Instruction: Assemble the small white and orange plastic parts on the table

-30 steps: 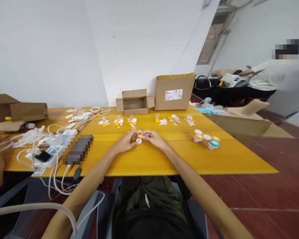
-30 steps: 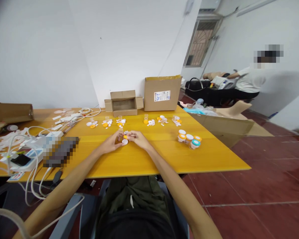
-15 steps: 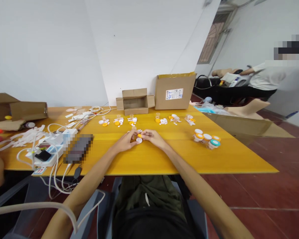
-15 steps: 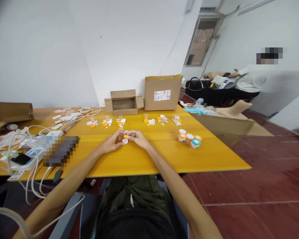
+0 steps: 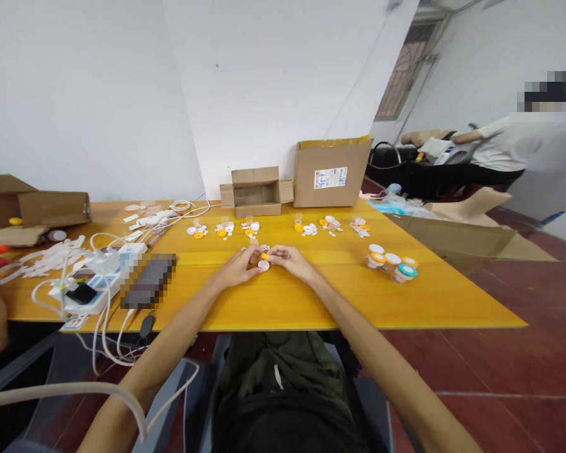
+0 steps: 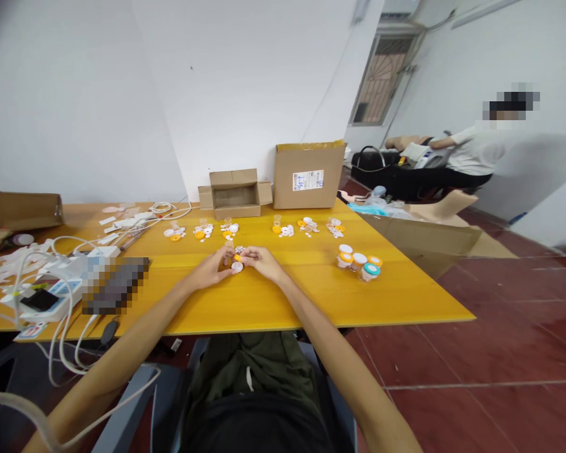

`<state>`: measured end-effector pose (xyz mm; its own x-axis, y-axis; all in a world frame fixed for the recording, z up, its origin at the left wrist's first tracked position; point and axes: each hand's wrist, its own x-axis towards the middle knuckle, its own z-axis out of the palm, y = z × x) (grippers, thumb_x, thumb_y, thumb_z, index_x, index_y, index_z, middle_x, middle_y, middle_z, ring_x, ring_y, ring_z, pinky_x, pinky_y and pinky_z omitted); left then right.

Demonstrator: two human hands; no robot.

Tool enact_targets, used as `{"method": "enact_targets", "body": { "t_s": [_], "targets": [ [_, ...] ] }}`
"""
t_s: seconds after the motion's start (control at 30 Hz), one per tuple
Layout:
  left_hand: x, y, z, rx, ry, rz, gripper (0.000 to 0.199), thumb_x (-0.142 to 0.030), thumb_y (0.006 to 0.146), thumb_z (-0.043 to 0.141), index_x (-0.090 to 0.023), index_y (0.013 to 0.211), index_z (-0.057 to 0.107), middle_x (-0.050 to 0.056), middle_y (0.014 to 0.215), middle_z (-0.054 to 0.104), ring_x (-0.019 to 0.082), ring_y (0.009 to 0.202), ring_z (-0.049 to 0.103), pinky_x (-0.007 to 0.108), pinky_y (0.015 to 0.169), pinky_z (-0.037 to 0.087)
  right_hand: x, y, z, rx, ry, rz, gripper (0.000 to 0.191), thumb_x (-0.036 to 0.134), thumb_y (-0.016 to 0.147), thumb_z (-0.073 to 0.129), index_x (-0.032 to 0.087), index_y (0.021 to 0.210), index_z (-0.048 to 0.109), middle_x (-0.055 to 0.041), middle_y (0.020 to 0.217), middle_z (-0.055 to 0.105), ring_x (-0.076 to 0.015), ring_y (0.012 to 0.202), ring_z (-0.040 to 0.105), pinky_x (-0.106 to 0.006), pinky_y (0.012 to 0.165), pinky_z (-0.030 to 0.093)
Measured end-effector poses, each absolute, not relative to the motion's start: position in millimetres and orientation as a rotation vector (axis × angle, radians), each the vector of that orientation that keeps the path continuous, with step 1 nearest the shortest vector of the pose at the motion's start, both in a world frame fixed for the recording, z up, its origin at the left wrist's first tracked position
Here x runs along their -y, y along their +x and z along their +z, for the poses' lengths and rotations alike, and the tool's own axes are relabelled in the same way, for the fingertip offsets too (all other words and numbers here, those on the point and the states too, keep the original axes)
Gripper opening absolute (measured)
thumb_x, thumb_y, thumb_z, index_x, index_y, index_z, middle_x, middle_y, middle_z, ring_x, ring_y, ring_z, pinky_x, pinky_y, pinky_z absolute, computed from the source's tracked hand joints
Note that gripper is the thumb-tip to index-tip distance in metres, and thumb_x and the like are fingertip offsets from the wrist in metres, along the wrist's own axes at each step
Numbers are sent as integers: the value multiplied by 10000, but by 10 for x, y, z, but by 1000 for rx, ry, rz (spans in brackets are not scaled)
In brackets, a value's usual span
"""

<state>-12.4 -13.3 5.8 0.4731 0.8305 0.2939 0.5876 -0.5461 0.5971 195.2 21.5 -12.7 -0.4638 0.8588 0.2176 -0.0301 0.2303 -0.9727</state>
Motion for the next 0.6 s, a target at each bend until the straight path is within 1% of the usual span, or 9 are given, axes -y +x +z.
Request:
{"method": "enact_targets", "body": {
  "t_s": [0.17, 0.37, 0.6],
  "targets": [
    [133, -122, 63, -1180, 2319, 785, 342, -361, 891, 637, -226, 1193, 551, 5, 833, 595, 198, 794, 597, 323, 771, 493, -211, 1960, -124, 1676, -784, 1353, 352, 531, 655, 832, 223, 763, 698, -15, 833, 744, -208, 848, 699, -360, 863, 537],
    [134, -123, 61, -1184, 2349, 774, 351, -377, 904, 623, -214, 1206, 548, 15, 877, 608, 193, 819, 594, 316, 789, 489, -227, 1963, -135, 1682, -782, 1352, 354, 519, 658, 833, 216, 786, 702, -19, 848, 748, -211, 870, 704, -363, 877, 537],
    [132, -119, 59, -1142, 2351, 796, 337, -380, 919, 609, -211, 1203, 546, 10, 859, 591, 188, 796, 579, 306, 762, 467, -221, 1958, -138, 1683, -775, 1354, 370, 537, 650, 830, 220, 786, 697, -17, 867, 753, -208, 870, 704, -366, 890, 539]
  ]
}}
